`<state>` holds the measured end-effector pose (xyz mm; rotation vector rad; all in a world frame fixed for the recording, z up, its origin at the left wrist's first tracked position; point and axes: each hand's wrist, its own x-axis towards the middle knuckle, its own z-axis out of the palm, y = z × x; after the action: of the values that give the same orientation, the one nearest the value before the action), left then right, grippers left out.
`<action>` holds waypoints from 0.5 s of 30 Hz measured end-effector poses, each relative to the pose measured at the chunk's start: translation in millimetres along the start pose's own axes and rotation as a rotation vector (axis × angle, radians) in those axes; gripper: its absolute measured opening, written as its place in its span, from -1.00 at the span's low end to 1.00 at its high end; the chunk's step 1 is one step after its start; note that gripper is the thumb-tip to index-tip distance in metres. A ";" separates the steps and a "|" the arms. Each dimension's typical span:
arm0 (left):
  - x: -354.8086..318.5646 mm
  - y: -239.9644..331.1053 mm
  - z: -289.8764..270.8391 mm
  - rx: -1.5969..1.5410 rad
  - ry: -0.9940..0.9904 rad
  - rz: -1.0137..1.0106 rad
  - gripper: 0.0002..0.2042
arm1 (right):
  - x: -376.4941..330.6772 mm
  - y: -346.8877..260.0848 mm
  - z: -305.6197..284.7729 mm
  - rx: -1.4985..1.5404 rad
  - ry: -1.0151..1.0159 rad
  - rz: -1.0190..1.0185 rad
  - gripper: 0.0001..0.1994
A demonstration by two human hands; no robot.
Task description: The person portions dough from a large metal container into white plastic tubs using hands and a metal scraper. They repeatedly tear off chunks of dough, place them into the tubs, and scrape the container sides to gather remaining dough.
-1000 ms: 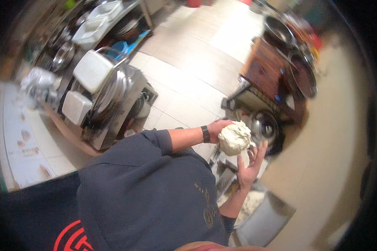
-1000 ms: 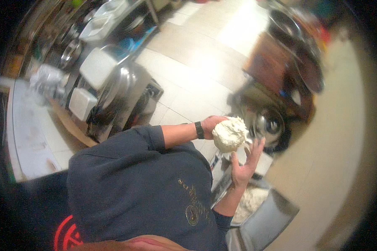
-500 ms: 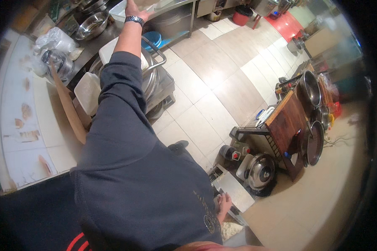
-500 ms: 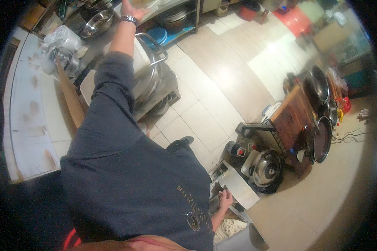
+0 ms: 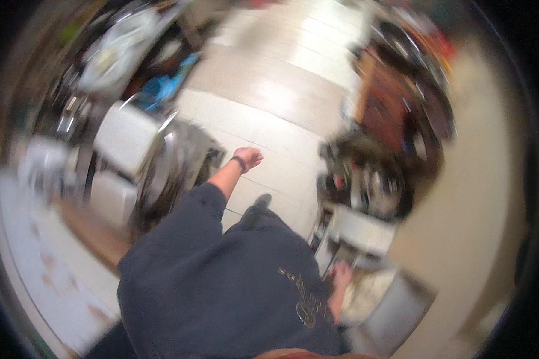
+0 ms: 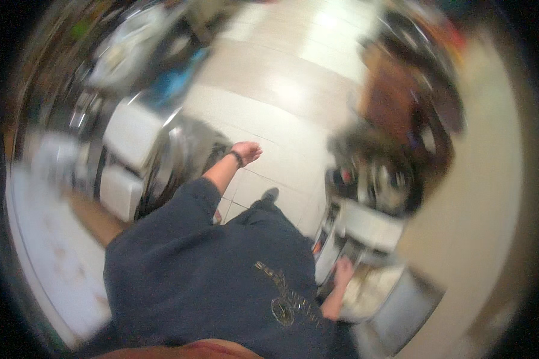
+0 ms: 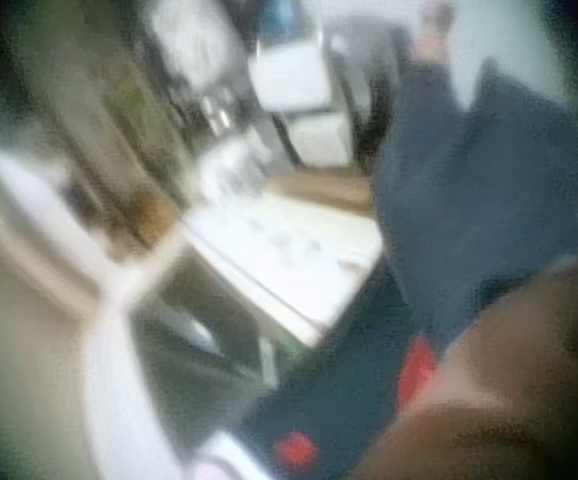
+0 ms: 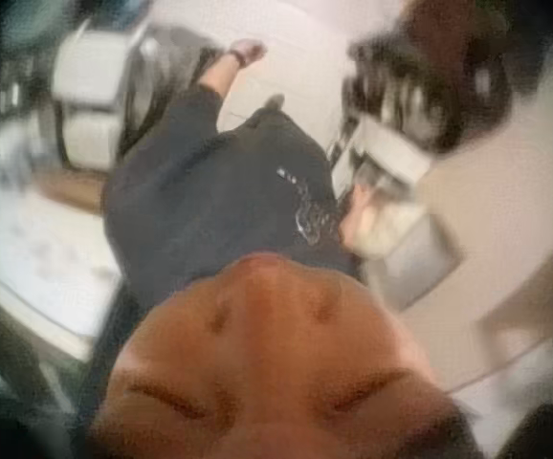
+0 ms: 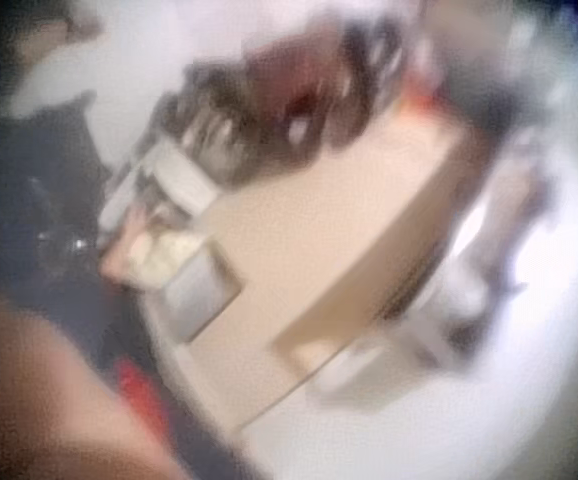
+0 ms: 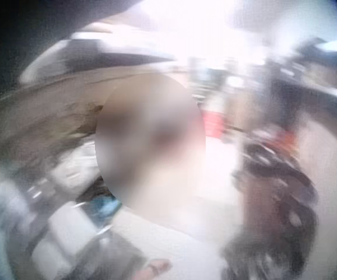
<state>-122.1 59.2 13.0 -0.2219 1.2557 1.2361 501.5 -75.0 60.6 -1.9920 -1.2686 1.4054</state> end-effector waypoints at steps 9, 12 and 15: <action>-74.1 -180.0 165.2 0.716 -0.521 -0.278 -0.91 | -39.6 131.3 -89.0 0.094 0.659 0.096 -0.70; -60.9 -210.5 178.0 0.883 -0.669 -0.379 -0.83 | -60.7 166.6 -99.1 0.028 0.813 0.198 -0.66; -90.3 -244.9 224.2 1.080 -0.645 -0.432 -0.77 | -76.7 213.3 -108.3 -0.004 0.880 0.256 -0.66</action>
<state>219.2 70.0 54.9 0.6213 1.0525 0.1125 686.7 -229.9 -8.8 -2.4017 -0.6254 0.4528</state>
